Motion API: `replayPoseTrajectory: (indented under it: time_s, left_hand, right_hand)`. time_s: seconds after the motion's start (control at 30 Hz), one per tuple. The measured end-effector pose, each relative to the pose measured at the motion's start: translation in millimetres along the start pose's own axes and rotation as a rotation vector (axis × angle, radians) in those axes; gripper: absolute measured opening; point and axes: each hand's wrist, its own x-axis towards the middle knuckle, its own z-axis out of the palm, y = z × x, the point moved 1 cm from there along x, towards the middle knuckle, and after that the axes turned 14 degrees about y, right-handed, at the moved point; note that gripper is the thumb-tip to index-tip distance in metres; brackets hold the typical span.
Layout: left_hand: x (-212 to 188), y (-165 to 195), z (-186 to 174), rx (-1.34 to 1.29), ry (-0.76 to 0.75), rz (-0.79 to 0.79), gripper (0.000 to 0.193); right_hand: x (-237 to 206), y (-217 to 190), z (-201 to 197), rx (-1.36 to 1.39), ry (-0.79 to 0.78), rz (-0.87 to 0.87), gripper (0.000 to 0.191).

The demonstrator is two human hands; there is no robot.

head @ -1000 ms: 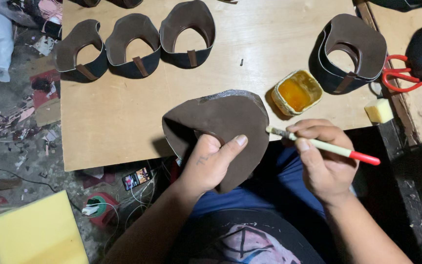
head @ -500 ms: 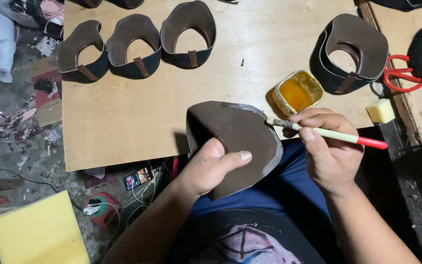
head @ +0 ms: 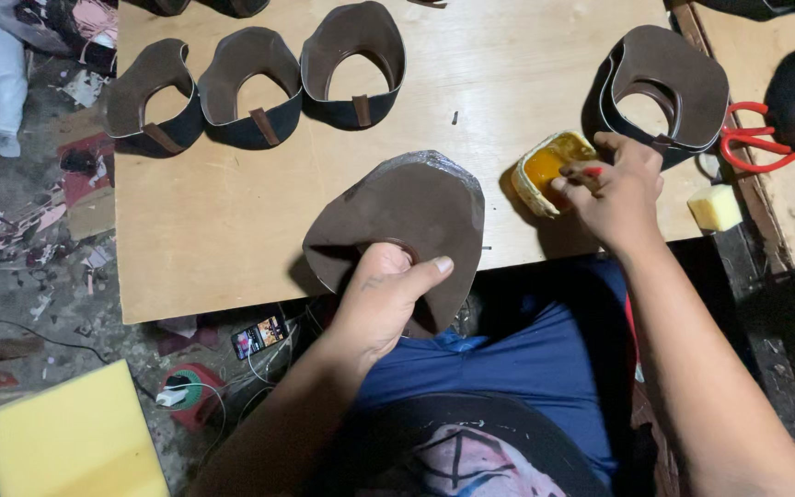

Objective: The person holds a curved brown shoe upper part in one hand and uses a brush to apply yellow adhesive from a small container onto its edges. They rotate the part to coat different sides, then place the finished piece in a row of similar parts on the workbench and pick up the next piece to repeat the process.

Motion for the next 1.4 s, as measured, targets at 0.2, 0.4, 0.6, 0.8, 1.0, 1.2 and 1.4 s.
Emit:
replayPoseTrajectory:
  time_s: [0.2,0.4,0.6,0.8,1.0,1.2,1.4]
  left_hand:
    - [5.0,-8.5,-0.8,-0.105,0.208,-0.057,0.032]
    - [7.2,-12.5,7.8,-0.045,0.27,0.059,0.03]
    - [7.8,-17.9,21.6,-0.005,0.219,0.21,0.028]
    - [4.6,-15.3,19.2,0.049,0.217,0.254,0.025]
    - [1.3,-16.5,22.1,0.19,0.158,0.25,0.026]
    - [7.5,-21.2,18.4,-0.125,0.198,0.165,0.027]
    - [5.7,-20.2,14.2,0.002,-0.012,0.057,0.034]
  right_hand:
    - [-14.1,-2.2,-27.1,0.065,0.15,-0.032,0.015]
    - [-24.8,-42.3,-55.3,0.411,-0.196,0.636,0.017]
    - [-47.0,-92.8,-64.5,1.079,0.011,0.502,0.02]
    - [-43.6,-107.7,-70.4,0.99,-0.026,0.303,0.013]
    - [-36.7,-113.6,-74.8,0.886,0.026,0.197,0.013]
    - [-52.3,-118.9,-77.1,0.917,-0.168,0.253,0.01]
    - [-52.4,-113.3,-73.7,0.924,-0.047,0.294,0.013]
